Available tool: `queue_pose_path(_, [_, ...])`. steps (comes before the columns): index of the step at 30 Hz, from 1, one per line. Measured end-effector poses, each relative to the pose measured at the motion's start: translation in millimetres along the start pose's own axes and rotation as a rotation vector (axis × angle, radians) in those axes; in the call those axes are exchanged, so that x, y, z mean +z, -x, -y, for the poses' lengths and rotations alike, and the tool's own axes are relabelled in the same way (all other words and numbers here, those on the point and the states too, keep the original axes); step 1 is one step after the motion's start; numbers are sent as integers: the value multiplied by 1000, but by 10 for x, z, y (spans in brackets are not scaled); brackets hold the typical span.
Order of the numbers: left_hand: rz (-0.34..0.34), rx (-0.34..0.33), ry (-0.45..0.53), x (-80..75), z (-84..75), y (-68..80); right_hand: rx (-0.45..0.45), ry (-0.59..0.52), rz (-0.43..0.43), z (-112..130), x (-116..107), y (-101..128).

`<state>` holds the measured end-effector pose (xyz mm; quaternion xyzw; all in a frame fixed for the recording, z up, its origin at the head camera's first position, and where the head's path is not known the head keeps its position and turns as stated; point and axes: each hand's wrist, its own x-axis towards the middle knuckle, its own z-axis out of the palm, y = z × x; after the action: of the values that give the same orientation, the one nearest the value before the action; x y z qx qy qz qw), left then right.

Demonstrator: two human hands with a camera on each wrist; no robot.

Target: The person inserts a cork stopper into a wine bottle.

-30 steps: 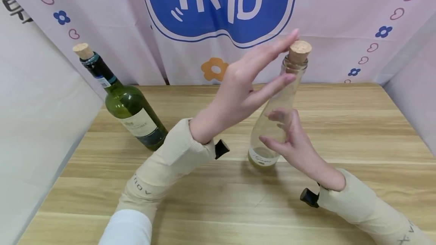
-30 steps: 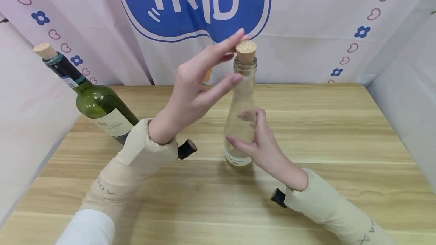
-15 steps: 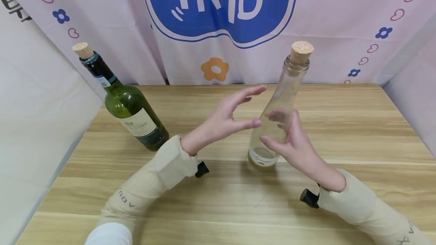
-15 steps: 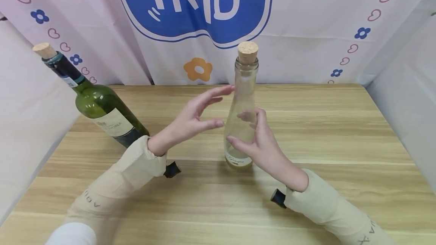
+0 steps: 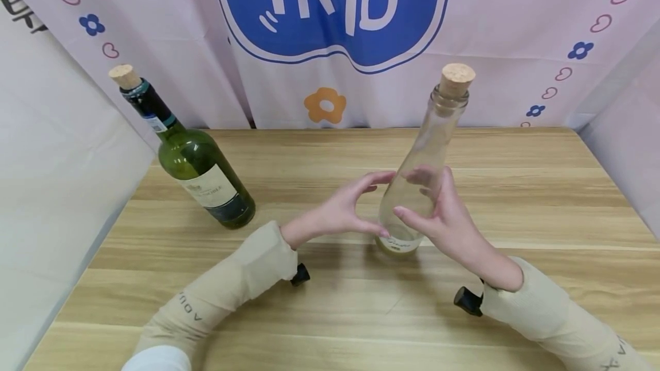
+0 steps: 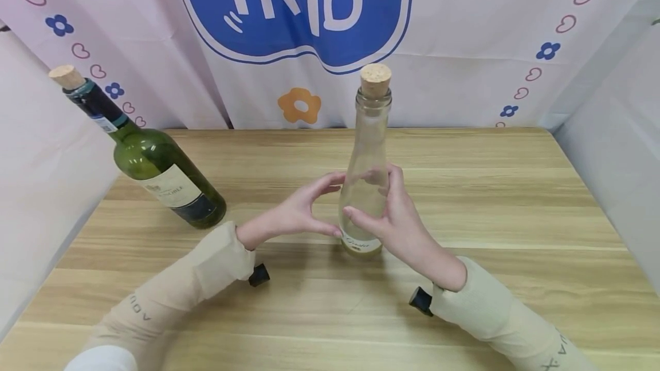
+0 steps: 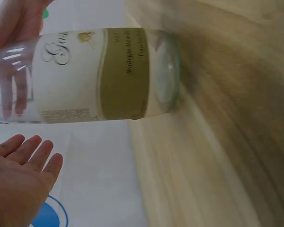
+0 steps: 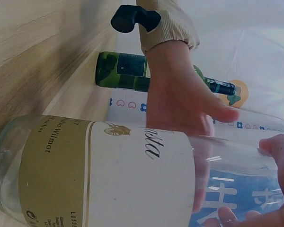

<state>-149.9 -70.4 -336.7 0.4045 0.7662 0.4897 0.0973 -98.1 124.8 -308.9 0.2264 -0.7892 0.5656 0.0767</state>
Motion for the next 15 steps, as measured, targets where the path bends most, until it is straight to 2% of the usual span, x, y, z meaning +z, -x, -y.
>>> queue_pose_path(7, [48, -48, -19, 131, 116, -31, 4, 3, -5, 11, -3, 2])
queue_pose_path(12, [87, -97, 10, 227, 160, -40, 14, -21, 1, 11, 1, 5])
queue_pose_path(15, [88, -113, 36, 274, 165, -40, 21, -22, 1, 4, -3, 12])
